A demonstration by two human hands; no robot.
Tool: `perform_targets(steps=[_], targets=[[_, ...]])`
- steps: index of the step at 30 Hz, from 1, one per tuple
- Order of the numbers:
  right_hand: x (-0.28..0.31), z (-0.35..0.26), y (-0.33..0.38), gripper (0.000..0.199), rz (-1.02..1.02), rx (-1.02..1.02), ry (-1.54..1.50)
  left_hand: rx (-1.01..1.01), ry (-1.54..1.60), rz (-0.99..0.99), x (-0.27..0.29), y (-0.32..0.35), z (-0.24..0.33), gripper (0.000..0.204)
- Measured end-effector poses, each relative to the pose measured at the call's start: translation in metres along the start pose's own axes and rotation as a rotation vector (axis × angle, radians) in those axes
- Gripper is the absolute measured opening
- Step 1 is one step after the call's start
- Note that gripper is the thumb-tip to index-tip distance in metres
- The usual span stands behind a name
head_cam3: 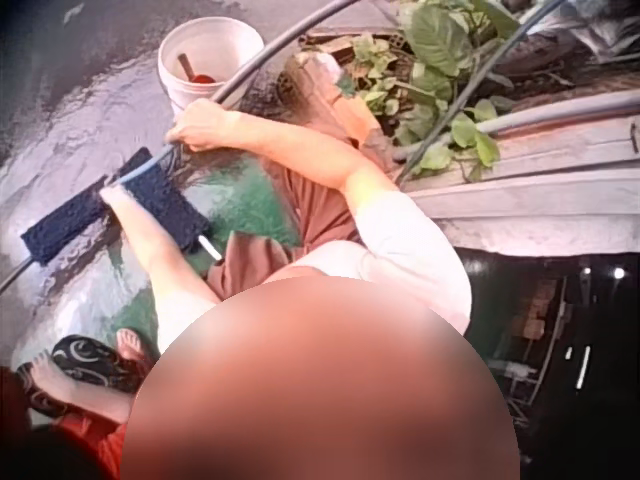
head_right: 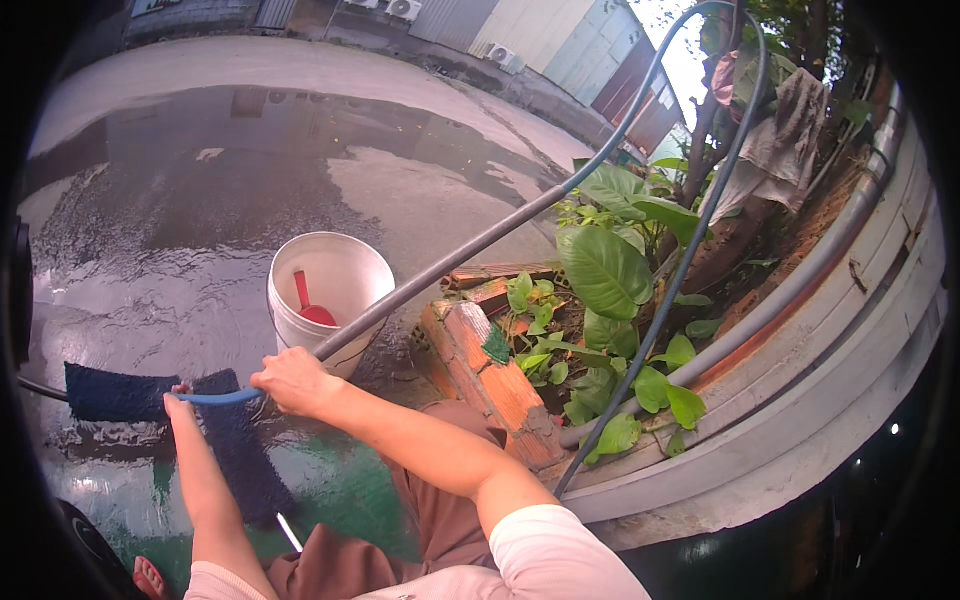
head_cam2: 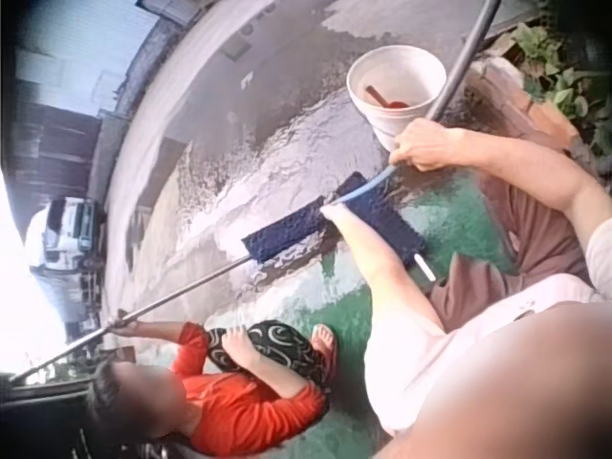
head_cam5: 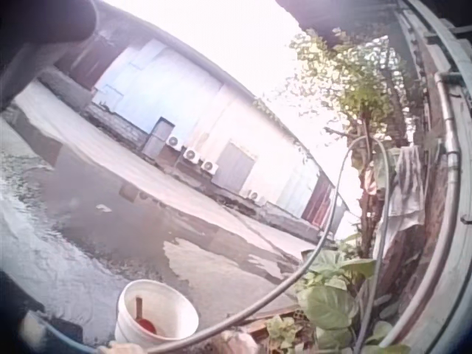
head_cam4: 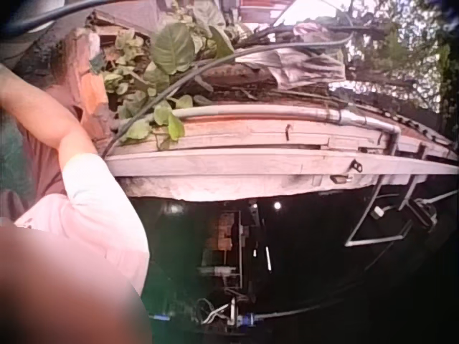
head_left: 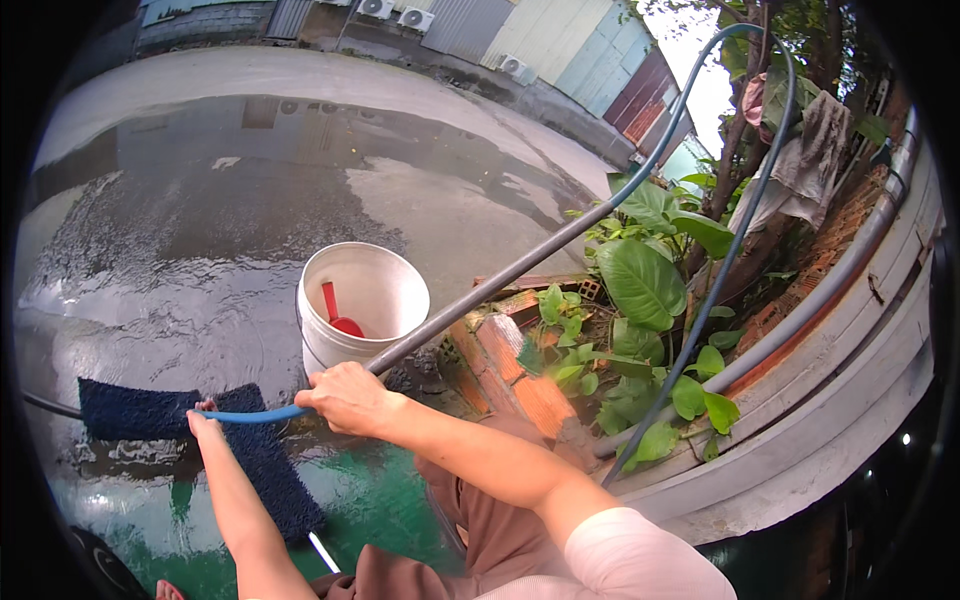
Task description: The person mops a green-painted floor with a flat mop, then rinses the mop head with a hose and pours water from a red scoop onto the floor. The person continues mopping the wet area while another person is present nearby.
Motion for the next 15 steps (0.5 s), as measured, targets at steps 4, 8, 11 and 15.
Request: perform_targets(steps=[4,8,11,15], targets=[[0.002,-0.01,-0.019,0.026,0.07,0.077,0.071,-0.074,-0.015,-0.023,-0.025,0.077,0.023,0.035],[0.004,0.009,-0.004,0.028,0.153,0.077,0.114,-0.179,-0.165,-0.145,-0.066,0.155,0.01,0.04],[0.0,-0.001,-0.03,0.027,0.177,0.122,0.088,-0.244,-0.274,-0.123,-0.061,0.164,0.045,0.036],[-0.003,-0.015,-0.056,0.027,0.22,0.167,0.116,-0.294,-0.328,-0.132,-0.058,0.174,0.065,0.033]])
Point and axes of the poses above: each hand's wrist, its own y-axis away from the middle knuckle, its own x-axis out of the back of the hand, z = x × y, the point moved 3 cm from there along -y, towards the middle knuckle
